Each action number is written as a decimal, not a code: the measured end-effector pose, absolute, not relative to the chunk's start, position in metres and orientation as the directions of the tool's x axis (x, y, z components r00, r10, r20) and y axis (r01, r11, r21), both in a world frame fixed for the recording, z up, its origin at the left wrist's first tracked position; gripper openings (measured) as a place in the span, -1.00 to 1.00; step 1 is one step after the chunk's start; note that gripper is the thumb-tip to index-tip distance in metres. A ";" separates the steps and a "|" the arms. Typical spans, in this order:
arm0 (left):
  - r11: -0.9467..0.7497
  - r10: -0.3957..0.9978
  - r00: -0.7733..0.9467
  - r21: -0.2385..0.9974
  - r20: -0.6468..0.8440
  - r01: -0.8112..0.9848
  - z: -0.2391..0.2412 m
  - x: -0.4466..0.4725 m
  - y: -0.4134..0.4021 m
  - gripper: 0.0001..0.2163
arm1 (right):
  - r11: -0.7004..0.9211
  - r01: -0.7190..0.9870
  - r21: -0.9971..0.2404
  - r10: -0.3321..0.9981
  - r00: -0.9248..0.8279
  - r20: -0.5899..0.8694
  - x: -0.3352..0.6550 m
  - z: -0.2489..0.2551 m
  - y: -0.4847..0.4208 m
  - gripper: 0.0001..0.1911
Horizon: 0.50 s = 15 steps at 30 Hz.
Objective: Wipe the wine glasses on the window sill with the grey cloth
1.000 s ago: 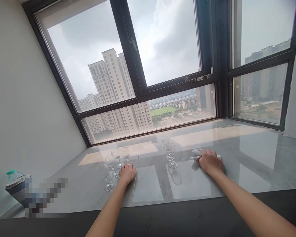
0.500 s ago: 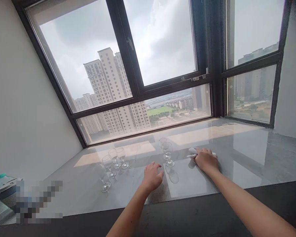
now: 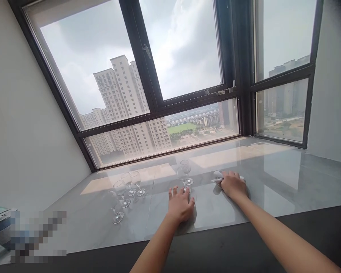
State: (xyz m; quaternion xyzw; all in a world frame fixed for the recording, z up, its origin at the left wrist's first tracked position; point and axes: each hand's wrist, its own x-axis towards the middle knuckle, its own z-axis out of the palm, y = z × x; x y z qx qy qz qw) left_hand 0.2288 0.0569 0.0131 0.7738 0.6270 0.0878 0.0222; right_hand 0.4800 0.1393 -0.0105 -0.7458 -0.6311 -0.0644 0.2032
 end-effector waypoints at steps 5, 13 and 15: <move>-0.020 0.989 0.004 0.113 0.146 0.993 0.013 0.174 0.033 -0.43 | -0.098 0.971 -0.220 0.921 0.172 0.349 0.481 -0.009 0.137 -0.67; 0.234 0.960 -0.240 0.054 0.145 0.971 0.010 0.080 0.005 -0.44 | -0.057 0.963 -0.264 0.928 0.149 0.340 0.482 -0.011 0.138 -0.65; 0.277 0.950 -0.282 0.058 0.131 0.959 0.008 0.067 0.007 -0.43 | -0.048 0.962 -0.270 0.931 0.141 0.336 0.483 -0.013 0.139 -0.63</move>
